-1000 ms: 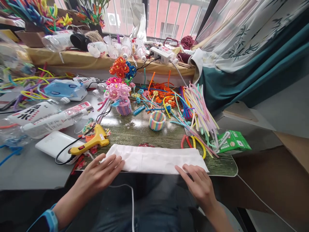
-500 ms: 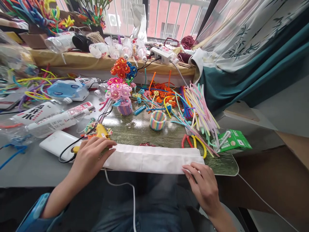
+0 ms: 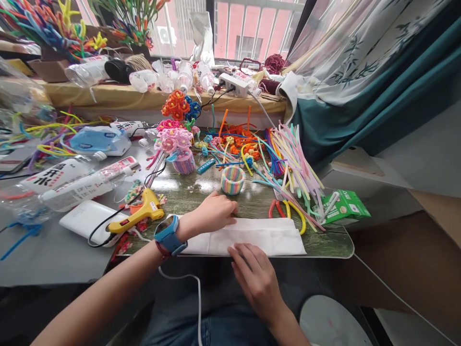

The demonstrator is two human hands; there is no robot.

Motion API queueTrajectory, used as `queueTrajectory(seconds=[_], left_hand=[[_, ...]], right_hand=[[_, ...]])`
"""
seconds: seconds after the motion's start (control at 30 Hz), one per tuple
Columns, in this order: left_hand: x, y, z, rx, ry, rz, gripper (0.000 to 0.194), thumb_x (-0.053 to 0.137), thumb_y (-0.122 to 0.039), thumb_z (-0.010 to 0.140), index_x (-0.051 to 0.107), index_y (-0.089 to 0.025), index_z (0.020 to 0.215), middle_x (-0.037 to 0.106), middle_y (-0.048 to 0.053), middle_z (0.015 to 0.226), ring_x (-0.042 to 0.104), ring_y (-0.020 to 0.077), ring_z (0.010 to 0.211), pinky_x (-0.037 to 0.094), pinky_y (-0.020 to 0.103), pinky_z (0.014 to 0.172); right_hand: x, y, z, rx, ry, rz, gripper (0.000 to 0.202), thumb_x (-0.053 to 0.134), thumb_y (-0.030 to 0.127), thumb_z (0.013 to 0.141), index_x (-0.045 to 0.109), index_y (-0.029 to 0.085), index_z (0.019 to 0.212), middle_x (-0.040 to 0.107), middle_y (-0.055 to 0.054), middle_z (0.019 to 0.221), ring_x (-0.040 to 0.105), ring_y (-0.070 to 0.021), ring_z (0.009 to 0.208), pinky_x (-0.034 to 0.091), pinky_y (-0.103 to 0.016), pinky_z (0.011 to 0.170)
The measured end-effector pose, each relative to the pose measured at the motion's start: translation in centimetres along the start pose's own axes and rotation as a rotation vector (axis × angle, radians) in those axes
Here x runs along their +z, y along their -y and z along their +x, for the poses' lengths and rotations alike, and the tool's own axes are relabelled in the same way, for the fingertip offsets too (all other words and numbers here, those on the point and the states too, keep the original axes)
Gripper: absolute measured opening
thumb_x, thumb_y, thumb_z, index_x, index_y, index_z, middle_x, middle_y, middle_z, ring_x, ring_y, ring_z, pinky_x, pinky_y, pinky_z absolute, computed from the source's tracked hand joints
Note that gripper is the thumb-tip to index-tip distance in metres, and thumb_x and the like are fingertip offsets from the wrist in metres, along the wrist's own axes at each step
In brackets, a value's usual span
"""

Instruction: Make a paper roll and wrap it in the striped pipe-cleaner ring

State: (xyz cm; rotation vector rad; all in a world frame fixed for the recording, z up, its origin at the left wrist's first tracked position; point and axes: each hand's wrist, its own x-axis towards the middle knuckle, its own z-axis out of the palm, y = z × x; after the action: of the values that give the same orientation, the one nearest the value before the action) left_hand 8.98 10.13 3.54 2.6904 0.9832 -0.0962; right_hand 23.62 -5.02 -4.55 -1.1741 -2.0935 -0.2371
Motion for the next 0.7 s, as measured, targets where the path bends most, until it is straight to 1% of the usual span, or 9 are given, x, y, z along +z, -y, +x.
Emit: queueTrajectory(seconds=[0.1, 0.23, 0.3, 0.4, 0.47, 0.6, 0.7], left_hand=[[0.1, -0.2, 0.9, 0.015, 0.038, -0.021, 0.013, 0.068, -0.032, 0.085, 0.068, -0.02, 0.09, 0.072, 0.001, 0.082, 0.064, 0.0198, 0.085, 0.037, 0.031, 0.077], [-0.3, -0.3, 1.1, 0.036, 0.045, -0.045, 0.009, 0.065, -0.027, 0.086, 0.066, -0.019, 0.082, 0.071, 0.003, 0.088, 0.063, 0.0209, 0.092, 0.038, 0.03, 0.078], [-0.5, -0.5, 1.0, 0.042, 0.043, -0.062, 0.007, 0.064, -0.025, 0.086, 0.066, -0.019, 0.083, 0.071, 0.003, 0.088, 0.063, 0.0202, 0.09, 0.039, 0.029, 0.076], [-0.6, -0.8, 0.8, 0.023, 0.047, -0.087, 0.005, 0.063, -0.023, 0.085, 0.066, -0.019, 0.086, 0.07, 0.003, 0.084, 0.064, 0.0188, 0.08, 0.039, 0.027, 0.066], [-0.5, -0.8, 0.8, 0.008, 0.05, -0.102, 0.007, 0.063, -0.022, 0.083, 0.067, -0.02, 0.089, 0.07, 0.003, 0.085, 0.065, 0.0187, 0.078, 0.039, 0.027, 0.062], [-0.4, -0.7, 1.4, 0.005, 0.056, -0.123, 0.015, 0.067, -0.023, 0.08, 0.07, -0.02, 0.094, 0.071, 0.004, 0.085, 0.066, 0.0193, 0.079, 0.041, 0.026, 0.063], [-0.4, -0.8, 2.2, 0.014, 0.062, -0.131, 0.011, 0.068, -0.021, 0.078, 0.073, -0.02, 0.089, 0.072, 0.003, 0.08, 0.066, 0.0188, 0.076, 0.041, 0.026, 0.062]], right_hand=[[0.4, 0.2, -0.1, 0.029, 0.001, 0.007, 0.028, 0.05, 0.011, 0.098, 0.065, 0.009, 0.121, 0.072, -0.013, 0.11, 0.066, -0.025, 0.105, 0.055, -0.039, 0.088], [0.7, 0.5, 0.1, 0.071, -0.009, 0.014, 0.028, 0.049, 0.012, 0.098, 0.065, 0.01, 0.122, 0.072, -0.012, 0.11, 0.064, -0.0248, 0.105, 0.054, -0.041, 0.09], [0.9, 0.6, 0.2, 0.094, -0.018, 0.022, 0.027, 0.049, 0.013, 0.098, 0.065, 0.012, 0.12, 0.072, -0.012, 0.11, 0.064, -0.0247, 0.105, 0.053, -0.042, 0.092], [1.1, 0.7, 0.2, 0.119, -0.024, 0.037, 0.027, 0.05, 0.011, 0.097, 0.065, 0.013, 0.119, 0.071, -0.011, 0.109, 0.063, -0.0246, 0.106, 0.051, -0.044, 0.094], [1.2, 0.7, 0.2, 0.127, -0.023, 0.039, 0.027, 0.05, 0.011, 0.097, 0.065, 0.013, 0.118, 0.071, -0.012, 0.109, 0.063, -0.0247, 0.106, 0.051, -0.045, 0.095], [1.2, 0.8, 0.2, 0.13, -0.018, 0.03, 0.027, 0.049, 0.011, 0.097, 0.064, 0.014, 0.119, 0.071, -0.012, 0.109, 0.064, -0.0248, 0.106, 0.051, -0.045, 0.095], [1.2, 0.8, 0.2, 0.135, -0.005, 0.037, 0.029, 0.048, 0.011, 0.097, 0.063, 0.014, 0.121, 0.071, -0.011, 0.111, 0.063, -0.0245, 0.107, 0.051, -0.044, 0.095]])
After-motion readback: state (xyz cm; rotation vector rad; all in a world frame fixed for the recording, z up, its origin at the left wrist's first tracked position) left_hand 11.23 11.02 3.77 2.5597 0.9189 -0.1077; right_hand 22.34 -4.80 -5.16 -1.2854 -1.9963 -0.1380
